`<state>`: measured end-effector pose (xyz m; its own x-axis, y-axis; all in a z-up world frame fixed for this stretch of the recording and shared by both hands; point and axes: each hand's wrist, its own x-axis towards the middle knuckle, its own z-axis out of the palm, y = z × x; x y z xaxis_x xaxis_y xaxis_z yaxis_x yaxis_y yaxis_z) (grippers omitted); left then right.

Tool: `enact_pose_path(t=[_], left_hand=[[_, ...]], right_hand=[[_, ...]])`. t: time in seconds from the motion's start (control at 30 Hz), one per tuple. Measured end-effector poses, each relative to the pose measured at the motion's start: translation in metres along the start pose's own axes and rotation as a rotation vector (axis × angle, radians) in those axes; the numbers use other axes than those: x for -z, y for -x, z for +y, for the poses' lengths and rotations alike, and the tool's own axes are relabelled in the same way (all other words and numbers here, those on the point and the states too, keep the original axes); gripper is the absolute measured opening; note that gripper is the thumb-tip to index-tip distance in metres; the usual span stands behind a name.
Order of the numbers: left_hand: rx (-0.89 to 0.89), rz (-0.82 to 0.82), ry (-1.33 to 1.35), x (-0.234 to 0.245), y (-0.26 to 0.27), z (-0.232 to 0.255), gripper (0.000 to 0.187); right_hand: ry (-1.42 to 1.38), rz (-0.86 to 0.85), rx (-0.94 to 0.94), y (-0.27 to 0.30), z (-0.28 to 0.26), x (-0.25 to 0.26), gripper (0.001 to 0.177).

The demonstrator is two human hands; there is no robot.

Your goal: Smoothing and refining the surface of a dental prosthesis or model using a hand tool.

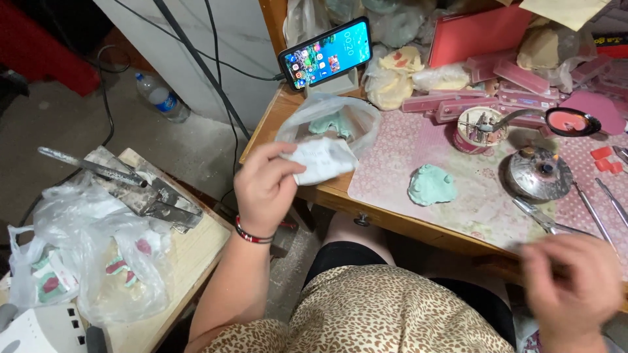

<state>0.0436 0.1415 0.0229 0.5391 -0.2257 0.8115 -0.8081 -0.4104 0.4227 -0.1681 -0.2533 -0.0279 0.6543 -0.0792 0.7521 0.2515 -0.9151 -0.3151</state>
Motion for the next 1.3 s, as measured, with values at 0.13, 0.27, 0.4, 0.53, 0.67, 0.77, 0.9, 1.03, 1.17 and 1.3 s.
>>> enact_pose_path(t=[0.13,0.27,0.4,0.53,0.67,0.77,0.9,1.03,1.17,1.3], left_hand=[[-0.094,0.020,0.167,-0.014,0.023,0.021,0.016],[-0.196,-0.078,0.184,-0.018,0.031,0.045,0.014],[-0.202,-0.061,0.212,-0.026,0.054,0.035,0.021],[-0.221,-0.054,0.185,-0.026,0.052,0.037,0.018],[-0.186,-0.070,0.177,-0.032,0.048,0.041,0.019],[-0.135,-0.123,0.142,-0.037,0.057,0.031,0.015],[-0.003,-0.165,-0.034,-0.023,0.048,0.022,0.011],[0.089,0.016,-0.226,-0.005,0.022,0.009,0.012],[0.375,-0.068,-0.231,0.000,-0.006,0.014,0.015],[0.531,-0.238,-0.222,-0.014,0.003,-0.018,0.036]], right_hand=[[-0.437,-0.191,-0.131,-0.051,-0.072,-0.026,0.008],[-1.023,-0.654,-0.268,-0.074,-0.102,-0.054,0.031],[-1.216,-0.305,-0.636,-0.065,-0.106,-0.094,0.034],[-1.352,-0.186,-0.773,-0.055,-0.103,-0.113,0.031],[-1.406,-0.116,-0.830,-0.060,-0.104,-0.117,0.039],[-1.238,-0.159,-0.757,-0.078,-0.100,-0.110,0.040],[-0.602,-0.160,-0.346,-0.120,-0.069,-0.104,0.025],[-0.357,-0.195,-0.409,-0.149,-0.052,-0.122,0.020],[-0.120,-0.421,-0.298,-0.148,-0.032,-0.155,0.024],[0.315,-0.355,0.027,-0.148,-0.060,-0.148,0.025]])
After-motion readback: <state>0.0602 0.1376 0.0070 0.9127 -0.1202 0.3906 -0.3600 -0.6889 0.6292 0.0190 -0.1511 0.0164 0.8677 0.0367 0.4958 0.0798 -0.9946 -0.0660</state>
